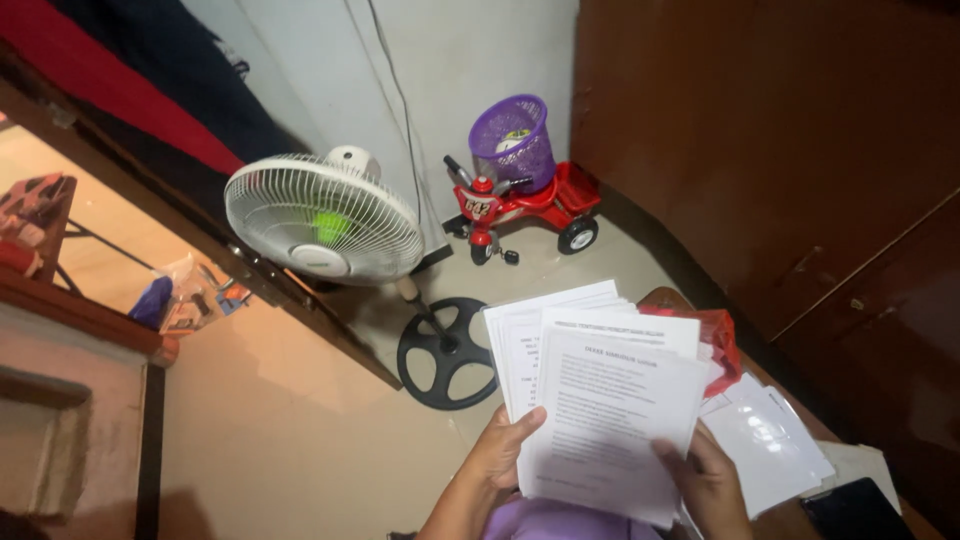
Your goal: Sorting through a stack of printed papers.
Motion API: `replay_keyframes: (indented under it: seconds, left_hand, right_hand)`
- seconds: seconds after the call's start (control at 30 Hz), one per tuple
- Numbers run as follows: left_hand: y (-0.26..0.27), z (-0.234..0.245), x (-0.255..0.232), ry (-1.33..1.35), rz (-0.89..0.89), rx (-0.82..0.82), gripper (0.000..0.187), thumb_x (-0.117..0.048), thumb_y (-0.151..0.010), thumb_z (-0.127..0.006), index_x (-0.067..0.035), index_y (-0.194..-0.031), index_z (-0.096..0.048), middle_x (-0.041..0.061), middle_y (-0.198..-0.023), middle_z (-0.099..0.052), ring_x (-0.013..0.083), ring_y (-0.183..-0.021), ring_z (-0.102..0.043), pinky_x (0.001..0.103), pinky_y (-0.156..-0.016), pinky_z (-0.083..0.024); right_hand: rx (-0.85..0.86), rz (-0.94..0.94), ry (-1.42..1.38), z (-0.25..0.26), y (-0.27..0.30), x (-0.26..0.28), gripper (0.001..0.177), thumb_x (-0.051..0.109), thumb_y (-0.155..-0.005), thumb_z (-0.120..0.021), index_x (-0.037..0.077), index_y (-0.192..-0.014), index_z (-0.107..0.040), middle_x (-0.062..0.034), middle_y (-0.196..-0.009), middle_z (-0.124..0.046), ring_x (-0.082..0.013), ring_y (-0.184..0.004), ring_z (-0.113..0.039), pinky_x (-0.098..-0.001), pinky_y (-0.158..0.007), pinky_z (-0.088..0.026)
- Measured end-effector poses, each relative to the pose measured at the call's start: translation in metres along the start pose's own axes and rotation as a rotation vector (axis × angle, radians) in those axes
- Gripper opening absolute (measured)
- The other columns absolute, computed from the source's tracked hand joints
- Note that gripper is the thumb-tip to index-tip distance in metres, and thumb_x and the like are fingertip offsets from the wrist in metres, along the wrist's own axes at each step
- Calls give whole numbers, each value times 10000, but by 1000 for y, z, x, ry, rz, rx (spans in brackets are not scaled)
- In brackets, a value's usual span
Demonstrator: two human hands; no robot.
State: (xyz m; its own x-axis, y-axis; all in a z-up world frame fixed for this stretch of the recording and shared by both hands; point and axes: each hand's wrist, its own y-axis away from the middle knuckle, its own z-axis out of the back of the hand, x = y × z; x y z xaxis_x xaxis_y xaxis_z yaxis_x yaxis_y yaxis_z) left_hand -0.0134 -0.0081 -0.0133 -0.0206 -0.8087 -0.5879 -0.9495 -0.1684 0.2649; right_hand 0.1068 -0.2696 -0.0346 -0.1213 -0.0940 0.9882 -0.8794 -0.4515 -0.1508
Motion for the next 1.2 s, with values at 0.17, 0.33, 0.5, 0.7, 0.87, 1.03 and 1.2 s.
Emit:
replay_keyframes:
  seconds: [0.17, 0.33, 0.5, 0.7, 0.87, 1.03, 1.2]
  left_hand:
    - [11, -4, -8, -46, 38, -59, 596, -172, -853, -790, -22, -1382, -558, 153, -1252, -691, 298, -1130, -683, 487, -961, -589]
    - [20, -14, -18, -32, 67, -55, 611, -132, -815, -793, -34, -1373, -565, 153, -1244, -694, 299, -1115, -691, 487, -959, -590]
    - [19, -3, -15, -50, 51, -31, 610, -143, -824, -802, 3, -1374, -580, 169, -1246, -703, 305, -1114, -696, 470, -968, -586]
    - [12, 0, -13, -27, 68, 21, 598, -131, -832, -803, 11, -1369, -579, 169, -1245, -705, 302, -1122, -693, 467, -977, -583]
    - [6, -3, -11, -48, 72, 15, 563, -99, -848, -775, -4, -1369, -584, 169, -1249, -710, 293, -1133, -695, 454, -995, -575]
    - [-4, -7, -8, -45, 57, 20, 561, -83, -841, -767, -19, -1368, -584, 151, -1255, -711, 282, -1132, -697, 439, -992, -572]
    - [-9, -7, -8, -50, 89, 50, 535, -94, -867, -770, 12, -1361, -594, 160, -1244, -717, 280, -1117, -698, 439, -979, -575]
  right_hand:
    - [-208, -621, 49, 4, -9, 58, 481, 134, -1089, -561, 87, -1567, -565, -445, -1185, -705, -675, -959, -546, -706, -789, -413]
    - [-464, -492, -86, 30, -26, 80, 400, 162, -1089, -454, -44, -1431, -474, -287, -1235, -650, -336, -1139, -680, -483, -898, -600]
    - [-577, -170, 227, 114, -41, 105, 480, 148, -1094, -446, -7, -1546, -409, -290, -1408, -587, -361, -1205, -628, -518, -922, -562]
    - [-518, -33, 533, 174, -20, 11, 446, 217, -1106, -491, 36, -1514, -502, -255, -1419, -602, -324, -1254, -614, -476, -1006, -525]
    - [-478, 44, 728, 97, -6, 6, 429, 261, -1114, -522, 62, -1492, -566, -232, -1426, -612, -300, -1287, -606, -447, -1063, -500]
    - [-76, -312, 250, 55, 1, -23, 568, 411, -1047, -383, 64, -1465, -548, -212, -1152, -743, -246, -1036, -742, -364, -893, -598]
    - [11, -249, 43, 44, -2, -42, 516, 311, -1032, -520, -22, -1417, -607, -235, -1080, -763, -248, -901, -716, -356, -786, -575]
